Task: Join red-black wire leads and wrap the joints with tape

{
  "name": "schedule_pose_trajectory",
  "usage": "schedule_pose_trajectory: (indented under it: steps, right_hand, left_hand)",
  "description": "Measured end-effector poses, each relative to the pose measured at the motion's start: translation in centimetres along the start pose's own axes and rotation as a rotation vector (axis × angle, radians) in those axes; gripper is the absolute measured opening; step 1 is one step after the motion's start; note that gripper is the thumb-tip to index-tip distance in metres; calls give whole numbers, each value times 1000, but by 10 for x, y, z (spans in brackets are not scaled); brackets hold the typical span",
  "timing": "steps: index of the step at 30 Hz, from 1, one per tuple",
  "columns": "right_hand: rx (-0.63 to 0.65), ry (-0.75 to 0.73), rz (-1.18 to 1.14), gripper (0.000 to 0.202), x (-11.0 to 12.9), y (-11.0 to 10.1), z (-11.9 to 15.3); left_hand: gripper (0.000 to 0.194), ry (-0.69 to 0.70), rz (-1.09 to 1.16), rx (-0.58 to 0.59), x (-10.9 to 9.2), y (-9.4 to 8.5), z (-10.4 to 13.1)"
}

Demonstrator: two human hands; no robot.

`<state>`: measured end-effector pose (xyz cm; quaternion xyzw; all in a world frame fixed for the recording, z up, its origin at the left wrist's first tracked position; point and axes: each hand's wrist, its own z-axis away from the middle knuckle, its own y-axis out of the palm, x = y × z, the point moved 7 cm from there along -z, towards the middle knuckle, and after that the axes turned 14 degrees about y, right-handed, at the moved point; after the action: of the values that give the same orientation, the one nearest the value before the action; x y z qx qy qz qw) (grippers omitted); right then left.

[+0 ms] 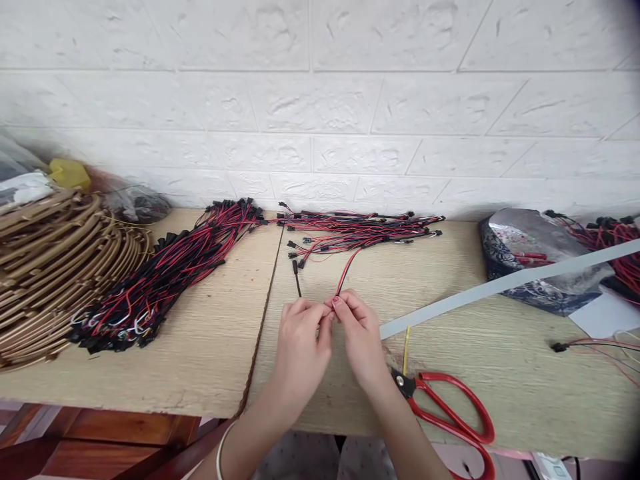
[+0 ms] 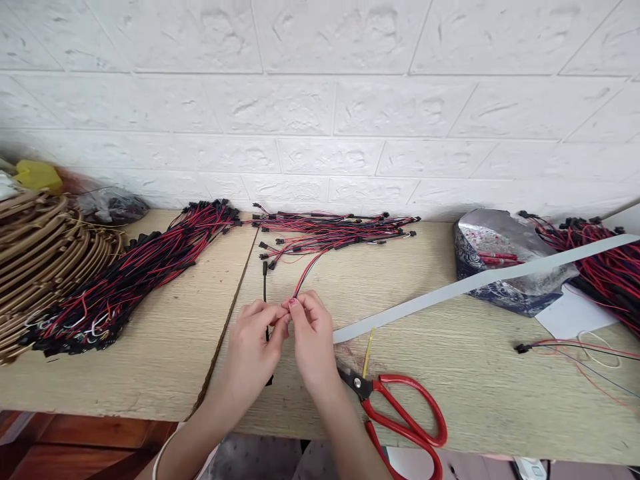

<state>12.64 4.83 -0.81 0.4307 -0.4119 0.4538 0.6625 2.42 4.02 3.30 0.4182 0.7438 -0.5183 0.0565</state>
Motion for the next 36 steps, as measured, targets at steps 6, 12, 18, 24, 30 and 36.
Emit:
schedule_pose_trajectory:
  steps: [6, 12, 18, 24, 30, 36]
  right_hand:
    - [-57, -2, 26, 24, -2, 1, 2]
    - [-170, -68, 103, 32, 1, -2, 2]
    - [-262, 1, 3, 30, 1, -9, 2]
    - [-287, -38, 47, 31, 3, -6, 17]
    - [-172, -236, 231, 31, 17, 19, 40]
    - [-120, -182, 267, 16, 27, 29, 37]
  left_hand:
    - [19, 100, -115, -18, -7, 0, 1]
    - [21, 39, -9, 36, -4, 7, 3]
    - [40, -135, -47, -131, 7, 1, 21]
    - [60, -618, 596, -51, 31, 27, 57]
    - [34, -583, 920, -9, 19, 12, 54]
    - [27, -426, 576, 114, 17, -30, 46]
